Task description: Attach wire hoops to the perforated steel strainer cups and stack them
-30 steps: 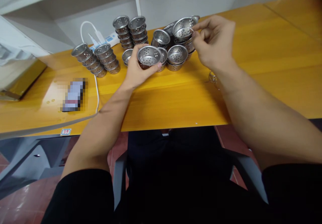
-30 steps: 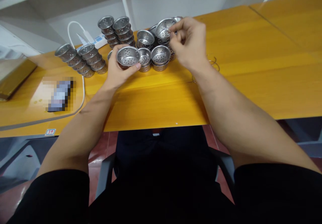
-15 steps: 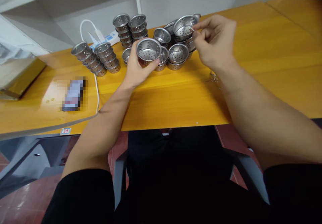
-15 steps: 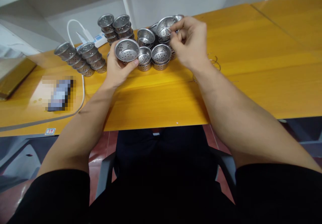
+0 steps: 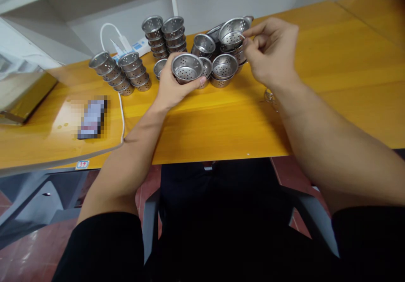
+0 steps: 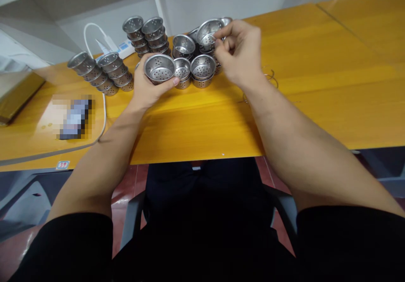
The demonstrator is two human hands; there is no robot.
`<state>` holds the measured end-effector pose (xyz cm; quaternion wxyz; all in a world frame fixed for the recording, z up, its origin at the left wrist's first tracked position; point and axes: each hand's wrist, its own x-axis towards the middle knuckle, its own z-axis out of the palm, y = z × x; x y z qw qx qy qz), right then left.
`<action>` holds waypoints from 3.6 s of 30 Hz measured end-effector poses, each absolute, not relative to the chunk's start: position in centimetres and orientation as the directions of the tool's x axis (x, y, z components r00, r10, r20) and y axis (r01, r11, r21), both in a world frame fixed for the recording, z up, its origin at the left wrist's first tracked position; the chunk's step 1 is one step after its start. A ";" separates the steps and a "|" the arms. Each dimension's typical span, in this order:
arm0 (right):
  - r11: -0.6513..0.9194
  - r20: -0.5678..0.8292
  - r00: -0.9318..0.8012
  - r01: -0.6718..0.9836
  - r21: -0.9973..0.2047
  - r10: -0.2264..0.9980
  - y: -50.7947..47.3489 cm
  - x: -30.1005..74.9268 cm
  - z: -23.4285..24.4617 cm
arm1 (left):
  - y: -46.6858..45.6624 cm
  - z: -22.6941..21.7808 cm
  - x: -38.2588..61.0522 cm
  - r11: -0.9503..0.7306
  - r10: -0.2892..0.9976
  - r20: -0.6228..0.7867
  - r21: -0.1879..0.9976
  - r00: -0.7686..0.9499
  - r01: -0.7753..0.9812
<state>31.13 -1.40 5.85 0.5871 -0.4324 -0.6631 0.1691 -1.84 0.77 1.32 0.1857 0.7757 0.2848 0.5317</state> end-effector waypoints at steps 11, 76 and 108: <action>0.590 0.667 0.081 0.397 -0.703 0.741 -1.1 31.2 5.4 | 0.5 1.7 -2.0 -0.774 0.632 0.721 0.575 0.282 0.264; 0.689 0.667 -0.207 0.367 -0.626 0.716 -6.6 25.5 6.7 | 1.2 -0.4 -0.5 -0.870 0.492 0.767 0.420 0.411 0.258; 0.583 0.527 -0.413 0.010 -0.813 0.743 -6.3 26.6 7.9 | -0.9 0.6 0.1 -0.850 0.526 0.723 0.467 0.447 0.245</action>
